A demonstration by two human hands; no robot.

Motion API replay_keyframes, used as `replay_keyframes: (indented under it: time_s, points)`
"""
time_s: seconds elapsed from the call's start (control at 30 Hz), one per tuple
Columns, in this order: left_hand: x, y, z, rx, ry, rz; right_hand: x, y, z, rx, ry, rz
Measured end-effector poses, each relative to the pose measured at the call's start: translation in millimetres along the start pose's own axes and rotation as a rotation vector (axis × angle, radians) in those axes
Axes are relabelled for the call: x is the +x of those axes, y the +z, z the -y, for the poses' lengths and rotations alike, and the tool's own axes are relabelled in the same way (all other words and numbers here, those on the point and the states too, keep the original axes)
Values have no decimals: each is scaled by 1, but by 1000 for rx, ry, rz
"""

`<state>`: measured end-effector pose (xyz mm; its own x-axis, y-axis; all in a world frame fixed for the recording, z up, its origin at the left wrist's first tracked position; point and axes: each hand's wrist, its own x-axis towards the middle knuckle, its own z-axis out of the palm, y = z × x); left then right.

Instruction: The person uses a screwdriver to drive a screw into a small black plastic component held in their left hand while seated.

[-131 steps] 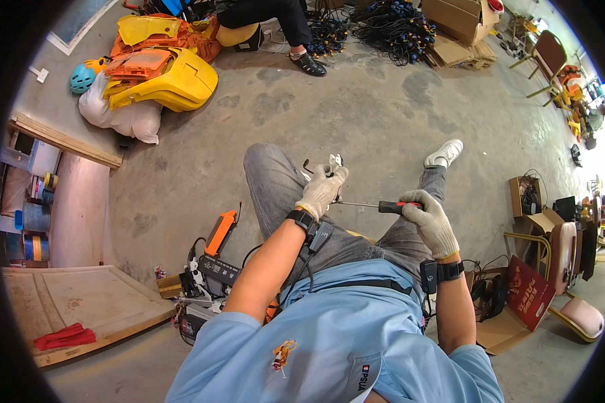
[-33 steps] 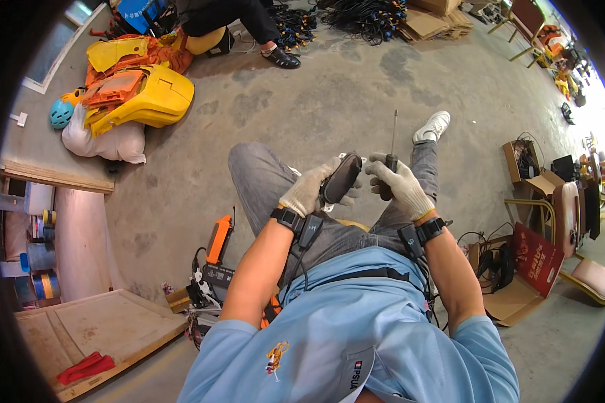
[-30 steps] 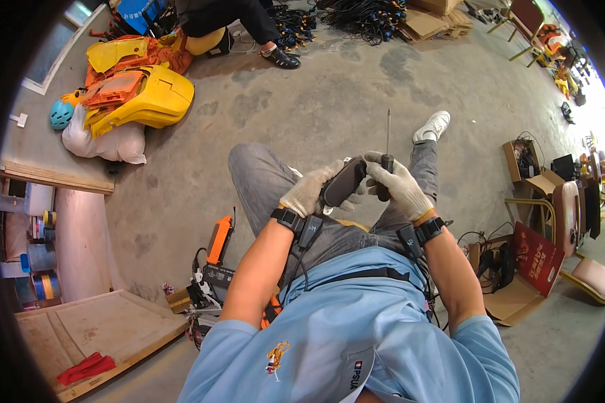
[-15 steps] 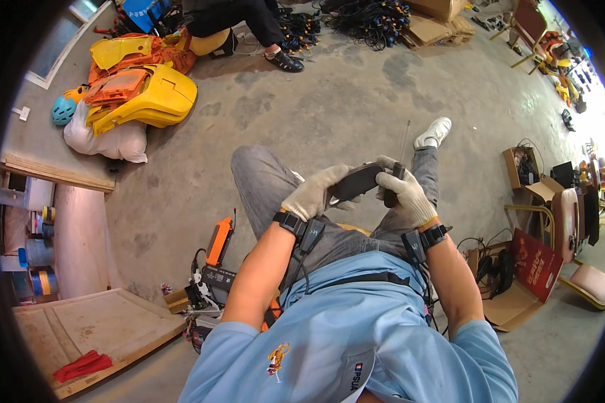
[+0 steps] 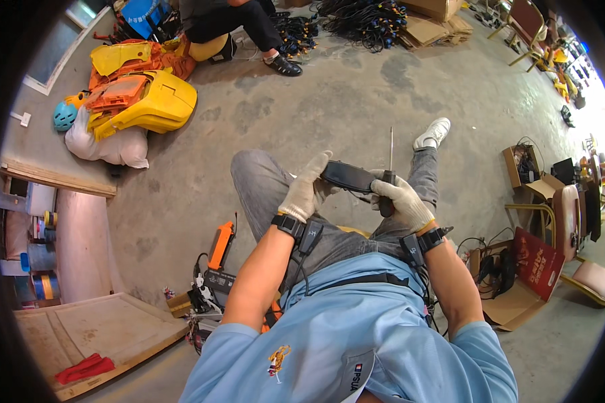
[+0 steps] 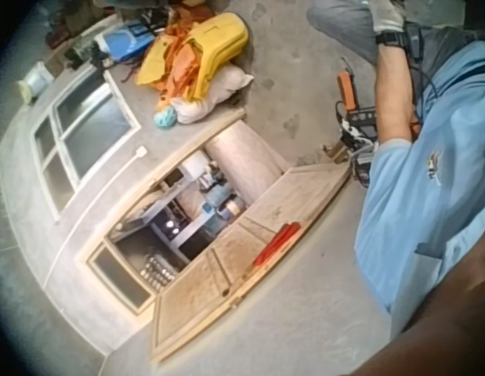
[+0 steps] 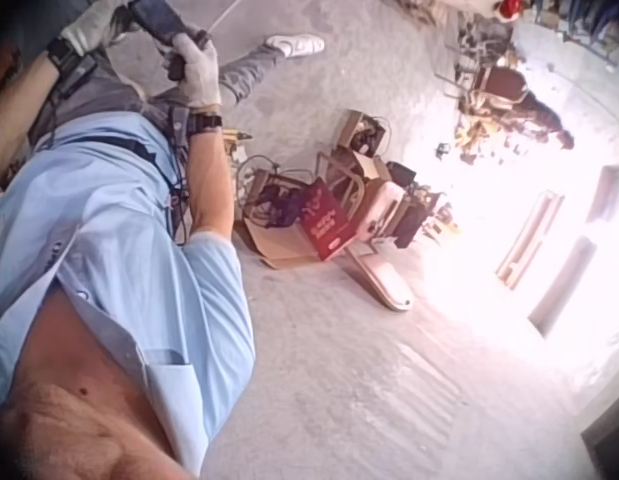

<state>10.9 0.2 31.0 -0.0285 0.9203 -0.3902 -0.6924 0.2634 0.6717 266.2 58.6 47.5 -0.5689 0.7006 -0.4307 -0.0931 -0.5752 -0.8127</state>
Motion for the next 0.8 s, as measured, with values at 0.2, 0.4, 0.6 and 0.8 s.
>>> replay_keyframes:
  time_s: [0.2,0.4,0.6,0.8]
  points:
    - [0,-3,2,-51,24,155,2,4,-4,49,3,-23]
    - [-3,6,2,124,69,212,-1,10,-5,24,35,40]
    - [3,-4,3,331,27,177,1,18,-12,-15,42,57]
    - [-2,8,4,262,70,189,0,27,-11,-79,43,70]
